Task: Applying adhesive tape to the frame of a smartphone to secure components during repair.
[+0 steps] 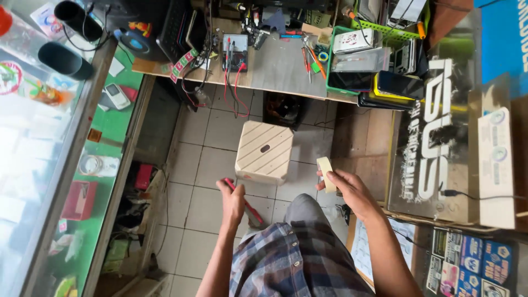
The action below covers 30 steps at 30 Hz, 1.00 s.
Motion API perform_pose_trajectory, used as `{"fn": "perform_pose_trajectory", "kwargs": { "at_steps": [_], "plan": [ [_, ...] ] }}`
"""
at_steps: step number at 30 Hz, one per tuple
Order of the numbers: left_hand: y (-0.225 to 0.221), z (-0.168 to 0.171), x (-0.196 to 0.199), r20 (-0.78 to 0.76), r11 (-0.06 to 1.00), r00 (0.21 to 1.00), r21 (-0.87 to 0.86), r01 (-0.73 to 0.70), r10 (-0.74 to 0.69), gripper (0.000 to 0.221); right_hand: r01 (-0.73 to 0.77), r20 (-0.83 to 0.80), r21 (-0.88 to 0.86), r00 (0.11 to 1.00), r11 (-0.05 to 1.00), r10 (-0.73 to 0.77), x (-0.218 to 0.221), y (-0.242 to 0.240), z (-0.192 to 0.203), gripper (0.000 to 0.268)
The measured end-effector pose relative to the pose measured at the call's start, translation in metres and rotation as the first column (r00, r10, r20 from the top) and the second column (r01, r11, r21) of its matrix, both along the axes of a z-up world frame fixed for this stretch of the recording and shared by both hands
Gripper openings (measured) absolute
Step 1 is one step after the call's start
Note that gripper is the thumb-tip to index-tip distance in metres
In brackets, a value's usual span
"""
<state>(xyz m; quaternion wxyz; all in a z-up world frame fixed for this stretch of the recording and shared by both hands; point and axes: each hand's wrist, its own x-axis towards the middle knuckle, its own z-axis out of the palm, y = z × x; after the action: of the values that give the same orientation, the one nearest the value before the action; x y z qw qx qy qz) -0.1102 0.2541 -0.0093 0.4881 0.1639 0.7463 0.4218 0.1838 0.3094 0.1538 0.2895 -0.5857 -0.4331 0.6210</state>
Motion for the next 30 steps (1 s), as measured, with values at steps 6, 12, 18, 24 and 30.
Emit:
{"fn": "perform_pose_trajectory", "kwargs": {
  "at_steps": [6,12,18,24,30],
  "plan": [
    [0.162,0.027,0.027,-0.144,0.925,0.915,-0.004,0.380,-0.377,0.054,0.085,0.016,-0.063,0.996,0.994,-0.084,0.004,0.096,-0.075,0.028],
    [0.293,0.038,0.065,-0.322,0.891,0.834,-0.077,0.448,-0.447,0.055,0.118,0.060,-0.111,0.992,0.987,-0.112,0.016,0.236,-0.163,0.045],
    [0.415,0.027,0.090,-0.501,0.834,0.692,-0.120,0.538,-0.519,0.064,0.069,-0.053,-0.076,0.996,0.995,-0.073,-0.016,0.345,-0.131,0.036],
    [0.499,-0.069,0.085,-0.746,0.671,0.374,-0.129,0.730,-0.551,0.080,0.218,-0.069,0.030,0.974,0.975,-0.216,-0.041,0.394,-0.173,0.037],
    [0.532,-0.142,0.073,-0.975,0.526,0.121,0.005,0.850,-0.186,0.077,0.304,-0.076,0.178,0.952,0.936,-0.295,-0.066,0.422,-0.189,0.039]
  ]
}}
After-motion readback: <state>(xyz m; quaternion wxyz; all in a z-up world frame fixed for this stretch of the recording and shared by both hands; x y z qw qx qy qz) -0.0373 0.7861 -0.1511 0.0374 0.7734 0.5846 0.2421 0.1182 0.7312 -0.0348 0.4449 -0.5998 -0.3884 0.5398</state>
